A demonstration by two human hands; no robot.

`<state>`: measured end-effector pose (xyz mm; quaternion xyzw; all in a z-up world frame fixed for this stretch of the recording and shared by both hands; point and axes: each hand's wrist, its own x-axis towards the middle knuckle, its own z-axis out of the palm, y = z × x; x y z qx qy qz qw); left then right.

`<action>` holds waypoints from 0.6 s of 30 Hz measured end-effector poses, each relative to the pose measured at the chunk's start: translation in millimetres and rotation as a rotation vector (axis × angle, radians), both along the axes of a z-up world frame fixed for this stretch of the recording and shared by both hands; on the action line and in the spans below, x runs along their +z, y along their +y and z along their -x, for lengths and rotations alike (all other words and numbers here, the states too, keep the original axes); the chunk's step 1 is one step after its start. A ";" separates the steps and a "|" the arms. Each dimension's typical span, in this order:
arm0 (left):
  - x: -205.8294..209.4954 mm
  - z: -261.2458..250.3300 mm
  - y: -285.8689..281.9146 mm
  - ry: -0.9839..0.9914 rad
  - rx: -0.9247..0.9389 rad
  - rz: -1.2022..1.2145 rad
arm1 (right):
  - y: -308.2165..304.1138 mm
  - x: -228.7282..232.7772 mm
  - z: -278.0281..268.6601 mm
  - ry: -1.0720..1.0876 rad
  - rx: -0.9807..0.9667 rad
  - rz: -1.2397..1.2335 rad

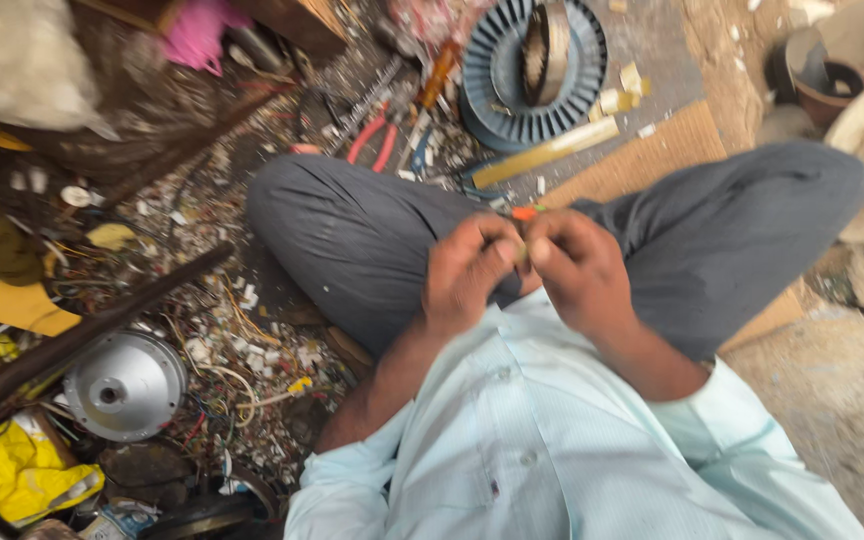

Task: The person sits on the floor and inserts small rectangular pieces into the slots of a cylindrical electrical component. They use orange-handled scissors to trim the pieces and place them into the component's slots.

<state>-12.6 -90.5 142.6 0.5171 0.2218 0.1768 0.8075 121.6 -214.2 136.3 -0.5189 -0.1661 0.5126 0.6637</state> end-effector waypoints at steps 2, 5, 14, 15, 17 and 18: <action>35.8 4.6 0.6 0.017 0.015 -0.372 | -1.2 40.8 4.0 -0.331 -0.026 -0.158; 89.1 14.4 -11.4 -0.102 0.066 -0.981 | -3.3 106.0 -8.4 -0.667 -0.010 -0.552; 134.6 17.2 -43.4 -0.107 -0.005 -1.332 | 19.1 163.3 4.8 -0.411 0.003 -1.010; 134.0 17.9 -43.8 -0.107 -0.006 -1.337 | 18.8 162.8 6.4 -0.395 0.007 -1.012; 132.7 19.0 -47.8 -0.110 -0.007 -1.347 | 16.1 161.2 8.1 -0.369 0.012 -1.007; 132.8 19.6 -46.8 -0.112 -0.010 -1.360 | 16.6 160.4 8.4 -0.360 0.008 -1.007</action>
